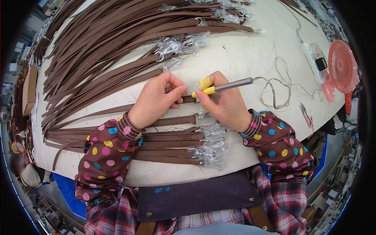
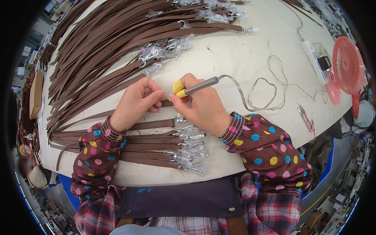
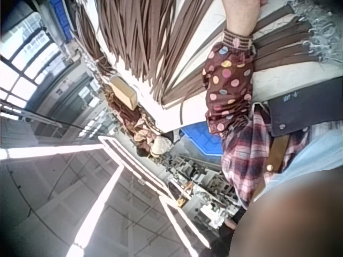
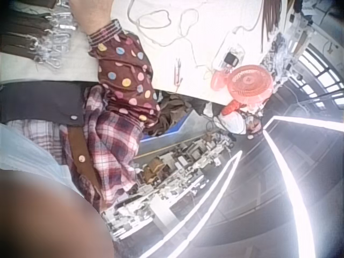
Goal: Using a heated tool to seal the ends of leather strips.
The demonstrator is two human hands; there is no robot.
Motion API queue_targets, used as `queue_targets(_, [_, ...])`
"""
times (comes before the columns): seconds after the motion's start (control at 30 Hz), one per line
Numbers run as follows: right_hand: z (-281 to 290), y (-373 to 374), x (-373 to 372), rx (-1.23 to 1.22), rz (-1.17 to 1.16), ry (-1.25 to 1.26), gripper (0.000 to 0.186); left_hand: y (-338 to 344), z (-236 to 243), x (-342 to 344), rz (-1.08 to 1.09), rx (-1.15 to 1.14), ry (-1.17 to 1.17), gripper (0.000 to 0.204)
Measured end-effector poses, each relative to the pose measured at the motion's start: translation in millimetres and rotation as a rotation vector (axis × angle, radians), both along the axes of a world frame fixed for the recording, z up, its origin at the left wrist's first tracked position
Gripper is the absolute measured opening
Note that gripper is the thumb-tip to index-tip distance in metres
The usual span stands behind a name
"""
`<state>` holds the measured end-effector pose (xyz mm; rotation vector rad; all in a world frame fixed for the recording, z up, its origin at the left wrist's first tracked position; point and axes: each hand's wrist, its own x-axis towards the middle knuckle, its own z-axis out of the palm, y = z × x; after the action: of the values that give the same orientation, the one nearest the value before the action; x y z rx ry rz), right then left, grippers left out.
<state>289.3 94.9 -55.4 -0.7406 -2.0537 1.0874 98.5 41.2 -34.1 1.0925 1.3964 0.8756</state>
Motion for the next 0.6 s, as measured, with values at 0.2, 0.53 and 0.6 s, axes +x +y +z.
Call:
queue_targets(0.2, [0.1, 0.0, 0.1, 0.021, -0.008, -0.001, 0.024, 0.1, 0.8, 0.0, -0.003, -0.008, 0.006, 0.016])
queue_targets(0.53, [1.6, 0.1, 0.6, 0.038, -0.019, 0.001, 0.024, -0.7, 2.1, 0.2, 0.011, -0.011, 0.016, 0.015])
queue_targets(0.6, [-0.8, 0.3, 0.0, -0.011, -0.003, 0.017, 0.024, -0.6, 1.5, 0.1, 0.016, -0.014, -0.009, 0.015])
